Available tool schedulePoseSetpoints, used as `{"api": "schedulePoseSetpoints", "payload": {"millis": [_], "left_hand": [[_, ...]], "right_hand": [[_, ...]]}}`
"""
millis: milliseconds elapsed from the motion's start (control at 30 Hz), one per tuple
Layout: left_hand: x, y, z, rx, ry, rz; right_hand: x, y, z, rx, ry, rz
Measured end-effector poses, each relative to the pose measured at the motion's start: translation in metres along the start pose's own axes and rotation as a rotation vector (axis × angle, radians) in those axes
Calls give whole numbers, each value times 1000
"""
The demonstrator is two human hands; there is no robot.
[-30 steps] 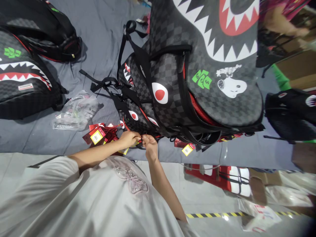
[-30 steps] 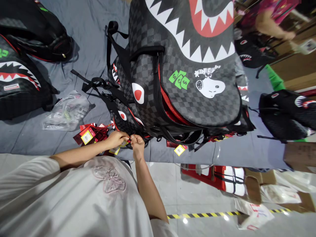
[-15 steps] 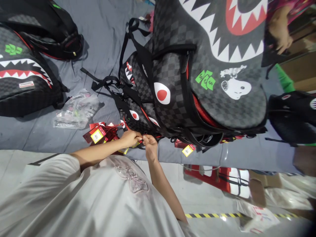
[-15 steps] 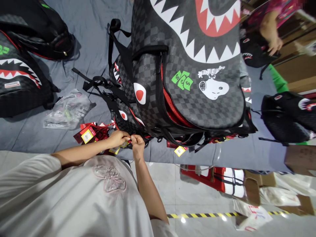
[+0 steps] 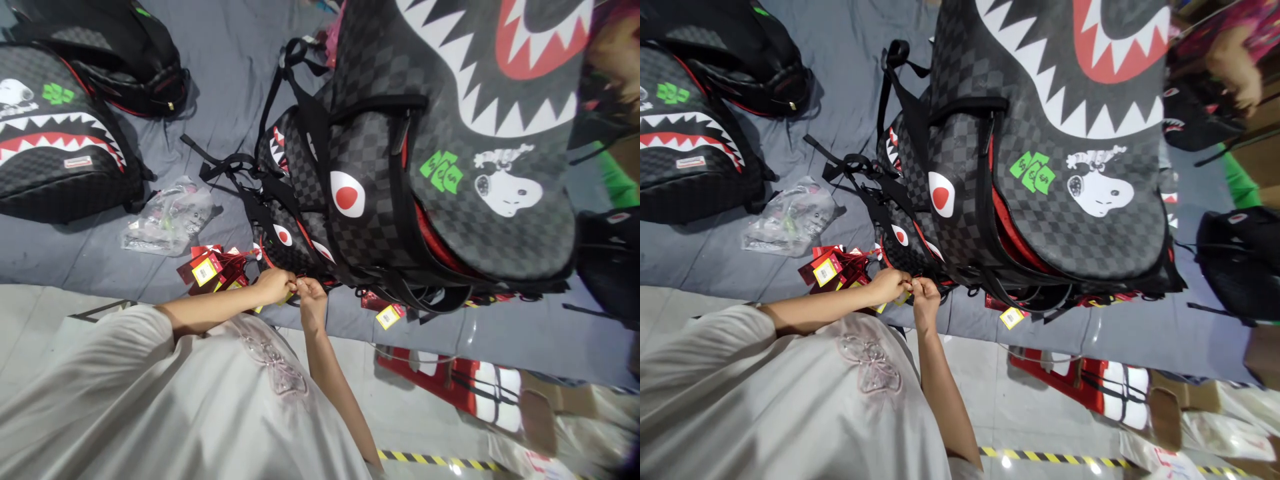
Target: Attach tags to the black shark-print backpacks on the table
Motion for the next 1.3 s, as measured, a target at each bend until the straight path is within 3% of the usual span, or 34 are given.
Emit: {"api": "schedulePoseSetpoints", "payload": {"millis": [233,433,667,1300], "left_hand": [[-1,-3,2,-3,-55,-45],[-4,0,-3,-5,-51,-16],[-6,-2,-9,-11,-50,-34],[-1,-1,-1,-47,-52,-82]], "right_hand": [[-2,1,-5,19,-18,-27],[-1,-1,-11,45,9,-37],[-1,-5,-2,20,-20,-45],[-1,-5,-5,28,-45,-61]]}}
Point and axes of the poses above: each hand's wrist, its own x-axis towards the middle knuckle, its own y-axis out of the palm, z = x × y, the point moved 8 cm from there along x, towards the middle knuckle, and after that the axes turned 10 degrees about z, right-handed, at the moved point
